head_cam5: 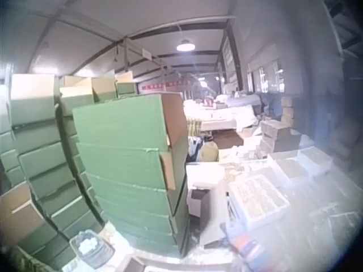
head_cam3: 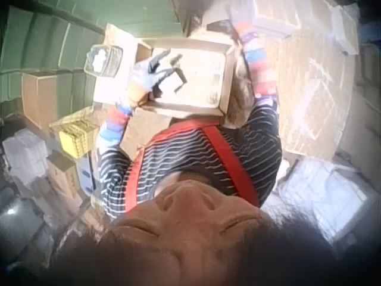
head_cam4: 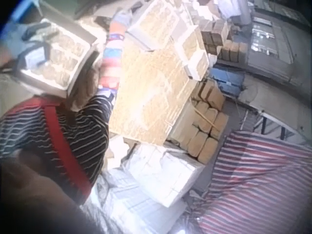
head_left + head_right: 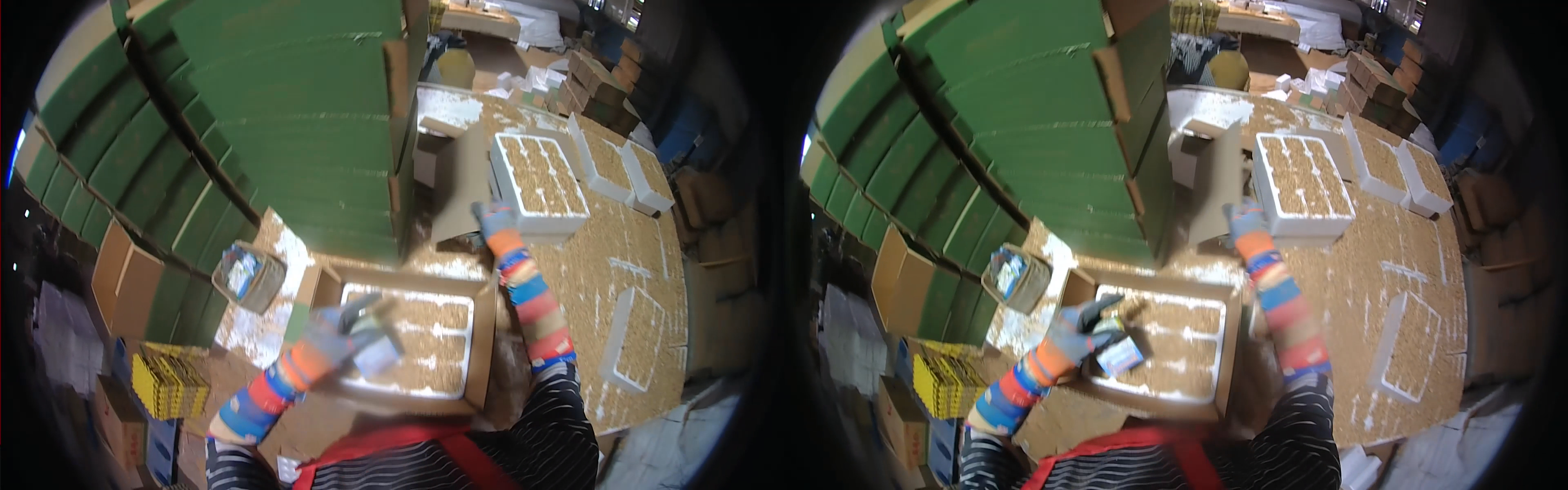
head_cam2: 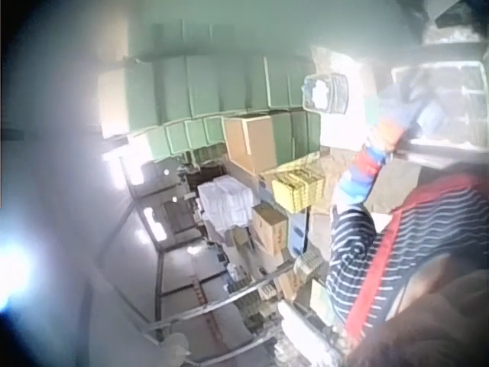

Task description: The person brings flattened cardboard boxes to a table, folds them into shape, and packs them with styrofoam egg containers and cardboard inserts before closing and stacking the boxes.

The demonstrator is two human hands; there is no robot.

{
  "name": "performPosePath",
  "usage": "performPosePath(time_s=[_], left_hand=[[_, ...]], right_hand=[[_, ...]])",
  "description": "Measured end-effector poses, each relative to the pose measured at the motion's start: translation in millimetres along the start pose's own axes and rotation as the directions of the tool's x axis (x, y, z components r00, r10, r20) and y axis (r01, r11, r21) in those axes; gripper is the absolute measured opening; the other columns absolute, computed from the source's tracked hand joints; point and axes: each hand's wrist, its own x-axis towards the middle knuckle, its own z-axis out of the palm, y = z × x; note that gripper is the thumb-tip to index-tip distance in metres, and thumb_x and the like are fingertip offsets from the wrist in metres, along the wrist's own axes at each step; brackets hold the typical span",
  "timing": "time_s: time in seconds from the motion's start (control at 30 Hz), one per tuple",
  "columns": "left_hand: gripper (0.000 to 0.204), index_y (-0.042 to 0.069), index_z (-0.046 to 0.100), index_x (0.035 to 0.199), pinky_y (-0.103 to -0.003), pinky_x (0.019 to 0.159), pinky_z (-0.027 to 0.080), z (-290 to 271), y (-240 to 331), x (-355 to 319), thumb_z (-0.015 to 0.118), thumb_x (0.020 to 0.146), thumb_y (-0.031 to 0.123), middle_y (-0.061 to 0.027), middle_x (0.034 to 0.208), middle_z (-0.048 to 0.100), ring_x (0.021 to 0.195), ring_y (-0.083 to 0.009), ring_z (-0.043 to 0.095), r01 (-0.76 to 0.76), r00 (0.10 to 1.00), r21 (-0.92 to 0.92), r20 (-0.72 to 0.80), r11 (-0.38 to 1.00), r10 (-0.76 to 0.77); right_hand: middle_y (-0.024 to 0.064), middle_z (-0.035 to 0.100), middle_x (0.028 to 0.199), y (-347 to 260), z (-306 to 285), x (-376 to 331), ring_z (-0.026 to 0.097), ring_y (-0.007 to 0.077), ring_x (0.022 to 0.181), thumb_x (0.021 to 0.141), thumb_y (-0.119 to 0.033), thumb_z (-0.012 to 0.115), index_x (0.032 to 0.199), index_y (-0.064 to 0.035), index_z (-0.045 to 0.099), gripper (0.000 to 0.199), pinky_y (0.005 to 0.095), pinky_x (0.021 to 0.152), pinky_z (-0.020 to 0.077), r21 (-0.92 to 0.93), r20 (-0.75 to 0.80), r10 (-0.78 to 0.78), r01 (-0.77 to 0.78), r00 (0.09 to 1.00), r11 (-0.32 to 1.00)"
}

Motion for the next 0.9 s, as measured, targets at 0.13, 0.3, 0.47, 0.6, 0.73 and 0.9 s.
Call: performPosePath(time_s=[0.13,0.3,0.47,0.6,0.73,0.9], left_hand=[[0.095,0.006,0.026,0.144,-0.043,0.103,0.035,-0.8,-11.4,-2.5,0.069,0.073,0.053,-0.0271,0.128,0.047,0.12,-0.0379,0.046,-0.246,0.925,0.477,-0.146,0.844,0.352],[0.047,0.0,0.042,0.134,-0.036,0.1,0.039,-41.5,-56.0,-9.9,0.052,0.092,0.017,-0.0153,0.131,0.049,0.12,-0.0241,0.048,-0.515,0.594,-0.221,-0.789,0.828,0.159],[0.046,0.0,0.047,0.13,-0.038,0.101,0.037,-39.0,-34.9,-37.3,0.055,0.086,0.013,-0.0154,0.127,0.051,0.117,-0.0265,0.05,-0.591,0.527,-0.062,-0.784,0.804,0.327],[0.056,0.015,0.051,0.129,-0.048,0.109,0.022,-40.2,10.0,-46.5,0.063,0.078,0.036,-0.0192,0.135,0.043,0.125,-0.0353,0.04,-0.515,0.704,0.548,-0.168,0.659,0.69],[0.057,0.019,0.053,0.127,-0.052,0.109,0.021,-43.9,-19.2,-34.8,0.066,0.076,0.039,-0.0201,0.138,0.038,0.128,-0.0362,0.035,-0.472,0.777,0.544,-0.114,0.693,0.619],[0.041,0.005,0.047,0.132,-0.033,0.103,0.036,-31.1,-179.0,7.3,0.048,0.095,0.022,-0.011,0.131,0.049,0.122,-0.0197,0.046,-0.452,0.892,-0.824,-0.416,0.342,0.176]], right_hand=[[0.0178,0.062,0.098,-91.3,-133.5,-96.1,0.061,0.0335,0.079,0.082,-0.008,0.056,0.116,-0.0077,0.06,0.035,0.0378,0.069,0.0507,0.165,-0.319,-0.11,0.17,0.941,0.972],[0.0094,0.058,0.09,-165.0,-201.3,-201.8,0.06,0.0266,0.069,0.069,-0.004,0.057,0.125,-0.007,0.054,0.056,0.0371,0.059,0.0497,-0.246,0.102,-0.454,0.465,0.885,0.851],[0.0064,0.057,0.079,-168.1,-140.7,-213.2,0.06,0.0247,0.064,0.077,-0.013,0.054,0.104,-0.0117,0.062,0.028,0.0375,0.055,0.0497,-0.273,0.547,-0.527,0.734,0.65,0.622],[0.0059,0.061,0.082,-186.0,-119.3,-192.9,0.062,0.0244,0.065,0.079,-0.023,0.056,0.089,-0.0127,0.062,0.016,0.0385,0.053,0.0491,-0.049,0.918,-0.33,0.892,0.217,0.45],[0.0037,0.062,0.083,-184.0,-134.1,-208.6,0.063,0.0243,0.079,0.078,-0.027,0.059,0.09,-0.0134,0.064,0.019,0.038,0.072,0.0491,-0.119,0.807,-0.469,0.876,0.359,0.467],[0.0148,0.064,0.101,-144.0,-148.0,-196.7,0.062,0.0264,0.085,0.082,-0.02,0.062,0.107,-0.0084,0.064,0.028,0.0437,0.078,0.049,0.192,-0.184,-0.283,0.317,0.941,0.929]])
